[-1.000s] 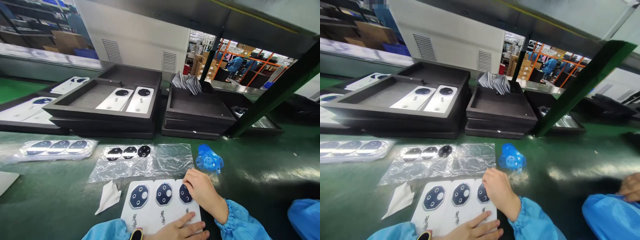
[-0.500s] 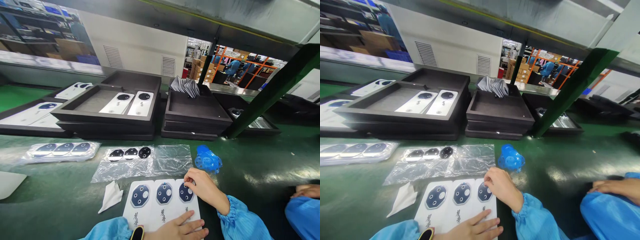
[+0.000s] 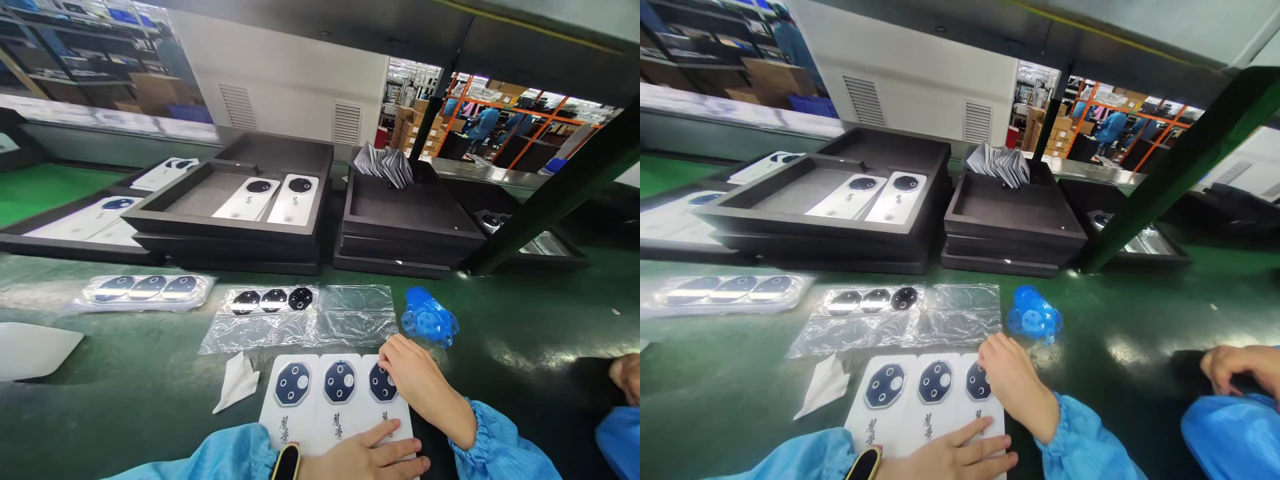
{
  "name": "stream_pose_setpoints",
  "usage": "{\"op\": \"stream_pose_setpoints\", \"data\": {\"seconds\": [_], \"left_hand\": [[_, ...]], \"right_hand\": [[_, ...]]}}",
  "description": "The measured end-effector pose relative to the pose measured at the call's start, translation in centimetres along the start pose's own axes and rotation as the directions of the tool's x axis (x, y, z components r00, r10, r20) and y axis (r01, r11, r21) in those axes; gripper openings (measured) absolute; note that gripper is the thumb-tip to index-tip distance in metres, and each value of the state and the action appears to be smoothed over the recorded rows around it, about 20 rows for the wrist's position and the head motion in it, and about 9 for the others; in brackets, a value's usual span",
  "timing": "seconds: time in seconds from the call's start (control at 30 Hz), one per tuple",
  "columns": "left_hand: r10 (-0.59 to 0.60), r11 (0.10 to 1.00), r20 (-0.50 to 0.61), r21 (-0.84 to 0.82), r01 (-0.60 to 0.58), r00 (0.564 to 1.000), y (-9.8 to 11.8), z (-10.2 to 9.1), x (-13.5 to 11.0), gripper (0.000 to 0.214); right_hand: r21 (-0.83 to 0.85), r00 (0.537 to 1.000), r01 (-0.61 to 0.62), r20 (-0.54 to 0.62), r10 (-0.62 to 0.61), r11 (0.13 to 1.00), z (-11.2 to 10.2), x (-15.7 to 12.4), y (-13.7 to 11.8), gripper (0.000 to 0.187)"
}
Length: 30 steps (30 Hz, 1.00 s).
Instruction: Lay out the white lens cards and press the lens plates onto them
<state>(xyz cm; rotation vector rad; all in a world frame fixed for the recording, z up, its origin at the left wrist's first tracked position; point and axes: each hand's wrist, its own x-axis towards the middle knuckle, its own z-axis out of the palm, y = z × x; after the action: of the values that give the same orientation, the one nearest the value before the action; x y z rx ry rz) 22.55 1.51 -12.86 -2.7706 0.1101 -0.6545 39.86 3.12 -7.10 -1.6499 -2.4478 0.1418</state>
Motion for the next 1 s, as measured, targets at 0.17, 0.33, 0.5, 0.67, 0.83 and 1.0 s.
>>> {"op": "stream_pose_setpoints", "data": {"seconds": [0.17,0.33,0.5,0.67,0.83,1.0], "left_hand": [[-0.024,1.000,0.015,-0.004,0.024,1.000,0.1,-0.1,-0.1,0.044],[-0.033,0.999,0.040,-0.017,0.034,0.999,0.4,-0.1,-0.1,0.043],[-0.041,0.997,0.036,-0.061,0.043,0.999,-0.1,-0.7,0.2,0.048],[-0.018,0.996,0.036,-0.082,0.021,0.999,-0.5,-0.8,0.3,0.048],[0.002,0.994,0.054,-0.108,0.004,0.999,-0.7,-1.1,0.4,0.048],[-0.013,0.993,0.036,-0.118,0.018,0.999,-0.7,-1.6,0.6,0.052]], "right_hand": [[-0.068,0.997,0.053,-0.059,-0.057,0.996,0.7,-0.4,0.2,0.019],[-0.052,0.995,0.076,-0.068,-0.079,0.996,0.4,-0.5,0.2,0.022],[-0.010,0.997,0.063,-0.049,-0.064,0.998,0.3,-0.3,0.2,0.023],[-0.001,0.997,0.073,-0.029,-0.073,0.997,0.3,-0.3,0.2,0.028],[-0.021,0.996,0.087,-0.022,-0.088,0.996,0.4,-0.5,0.1,0.034],[-0.012,0.993,0.117,0.012,-0.117,0.993,0.1,-0.7,0.2,0.032]]}}
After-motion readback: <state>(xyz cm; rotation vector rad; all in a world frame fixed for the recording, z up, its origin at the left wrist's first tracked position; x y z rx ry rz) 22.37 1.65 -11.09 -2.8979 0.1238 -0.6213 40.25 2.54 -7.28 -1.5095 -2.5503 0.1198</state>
